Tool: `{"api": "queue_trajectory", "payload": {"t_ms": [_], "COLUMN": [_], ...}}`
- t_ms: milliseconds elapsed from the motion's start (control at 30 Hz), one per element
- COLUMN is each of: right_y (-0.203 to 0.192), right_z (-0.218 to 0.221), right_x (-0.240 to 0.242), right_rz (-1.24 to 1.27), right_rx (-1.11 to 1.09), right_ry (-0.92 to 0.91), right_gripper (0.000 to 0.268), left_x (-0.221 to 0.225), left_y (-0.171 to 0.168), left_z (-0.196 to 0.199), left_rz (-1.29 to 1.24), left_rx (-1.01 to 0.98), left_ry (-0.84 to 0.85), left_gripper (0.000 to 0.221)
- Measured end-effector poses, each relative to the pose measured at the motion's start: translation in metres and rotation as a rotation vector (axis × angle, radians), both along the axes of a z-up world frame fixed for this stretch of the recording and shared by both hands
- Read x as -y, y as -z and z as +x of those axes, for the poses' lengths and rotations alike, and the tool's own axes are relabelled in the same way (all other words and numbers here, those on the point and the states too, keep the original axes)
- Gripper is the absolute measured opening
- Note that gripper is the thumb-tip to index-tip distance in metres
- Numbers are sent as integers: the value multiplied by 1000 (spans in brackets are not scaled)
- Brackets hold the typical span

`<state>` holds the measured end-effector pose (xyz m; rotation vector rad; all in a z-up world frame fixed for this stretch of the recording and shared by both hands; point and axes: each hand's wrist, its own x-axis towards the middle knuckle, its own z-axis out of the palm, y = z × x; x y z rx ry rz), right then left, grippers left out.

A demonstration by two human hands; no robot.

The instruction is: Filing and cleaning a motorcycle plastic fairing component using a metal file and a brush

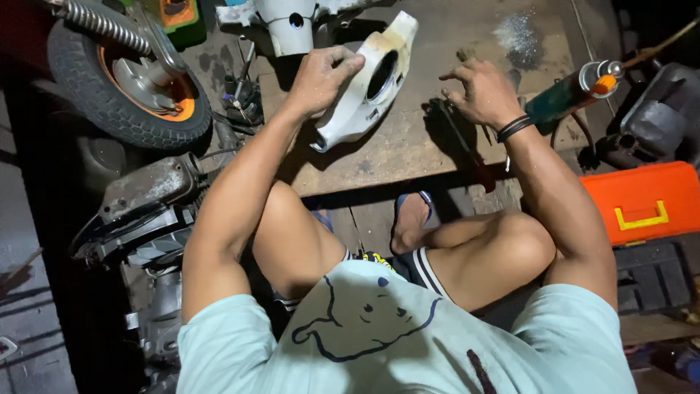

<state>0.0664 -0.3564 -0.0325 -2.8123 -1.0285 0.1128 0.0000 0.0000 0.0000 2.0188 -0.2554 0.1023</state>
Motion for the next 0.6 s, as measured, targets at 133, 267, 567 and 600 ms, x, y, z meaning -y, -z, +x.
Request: {"api": "queue_trajectory", "payload": {"t_ms": [133, 267, 567, 600], "right_y": [3, 2, 33, 32], "right_z": [-2, -6, 10, 9], "right_x": [7, 15, 41, 39], "right_rz": [-47, 50, -412, -498], "right_rx": [-13, 107, -123, -196], "right_ry": [55, 138, 356, 355], "right_gripper": [39, 33, 38, 32], "left_x": [-2, -10, -12, -11], "left_y": [2, 28, 14, 11], "left_z": [0, 12, 2, -1], "left_rz": [-66, -37, 129, 142], "left_rx": [-123, -90, -121, -136], "left_ry": [-23, -18, -77, -100], "left_gripper": [32, 35, 50, 49]}}
